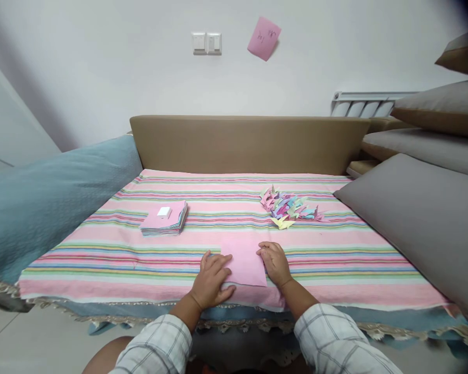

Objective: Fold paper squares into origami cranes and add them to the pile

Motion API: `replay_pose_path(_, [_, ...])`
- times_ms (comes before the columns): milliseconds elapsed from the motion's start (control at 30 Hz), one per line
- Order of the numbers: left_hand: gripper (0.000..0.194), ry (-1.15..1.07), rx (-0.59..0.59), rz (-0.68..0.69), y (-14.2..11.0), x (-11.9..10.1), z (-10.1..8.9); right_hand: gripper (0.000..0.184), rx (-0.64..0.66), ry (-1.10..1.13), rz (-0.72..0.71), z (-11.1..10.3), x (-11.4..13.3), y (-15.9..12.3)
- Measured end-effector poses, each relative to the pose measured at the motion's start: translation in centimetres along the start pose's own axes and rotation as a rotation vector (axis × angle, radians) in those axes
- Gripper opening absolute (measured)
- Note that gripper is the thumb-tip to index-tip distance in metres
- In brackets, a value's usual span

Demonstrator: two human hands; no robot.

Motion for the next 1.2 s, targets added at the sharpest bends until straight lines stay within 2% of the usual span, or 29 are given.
replay_pose_path(100, [0.013, 0.013, -0.051, -0.030, 0.0, 0.4, 0.1, 0.036, -0.010, -0.005, 0.000, 0.0, 0.0, 0.0])
replay_pose_path(267, [0.018, 0.004, -0.215, -0.266, 0.5, 2.8, -0.5, 0.034, -0.043, -0.029, 0.005, -0.1, -0.3, -0.1])
replay_pose_path(367, [0.020, 0.020, -0.269, -0.373, 0.7, 3.8, -0.5, 0.033, -0.049, -0.031, 0.008, -0.1, -0.4, -0.2])
replay_pose_path(500, [0.021, 0.039, -0.269, -0.468, 1.1, 4.8, -0.1, 0.032, -0.044, -0.014, 0.009, -0.1, -0.4, -0.2])
replay_pose_path(667, [0.020, 0.050, -0.211, -0.568, 1.7, 6.2, 0.5, 0.032, -0.013, 0.028, 0.003, 0.2, -0.4, -0.2])
replay_pose_path(733, [0.024, 0.021, -0.194, -0.559, 1.7, 6.3, 0.5, 0.032, 0.005, 0.031, -0.005, 0.3, -0.4, -0.1])
replay_pose_path(833, [0.036, -0.037, -0.209, -0.458, 1.4, 5.6, -0.1, 0.029, 0.027, 0.012, 0.004, 0.6, -0.4, 0.0])
replay_pose_path(967, [0.026, -0.057, -0.202, -0.302, 0.7, 4.1, -0.6, 0.021, 0.029, -0.030, 0.046, 0.6, -0.5, 0.0])
replay_pose_path(1067, [0.019, -0.039, -0.210, -0.306, 0.6, 3.9, -0.6, 0.025, 0.029, -0.037, 0.090, 0.7, -0.7, -0.1])
replay_pose_path(1200, [0.018, -0.030, -0.238, -0.375, 0.8, 4.3, -0.4, 0.022, 0.015, -0.019, 0.117, 0.7, -1.0, -0.1])
Point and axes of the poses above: each hand's wrist, its own y-axis towards the middle knuckle, its own z-axis out of the palm, x = y × z, the point moved 7 cm from there along y, towards the middle knuckle, and after that the axes turned 8 degrees about -z, right-handed, at the moved point
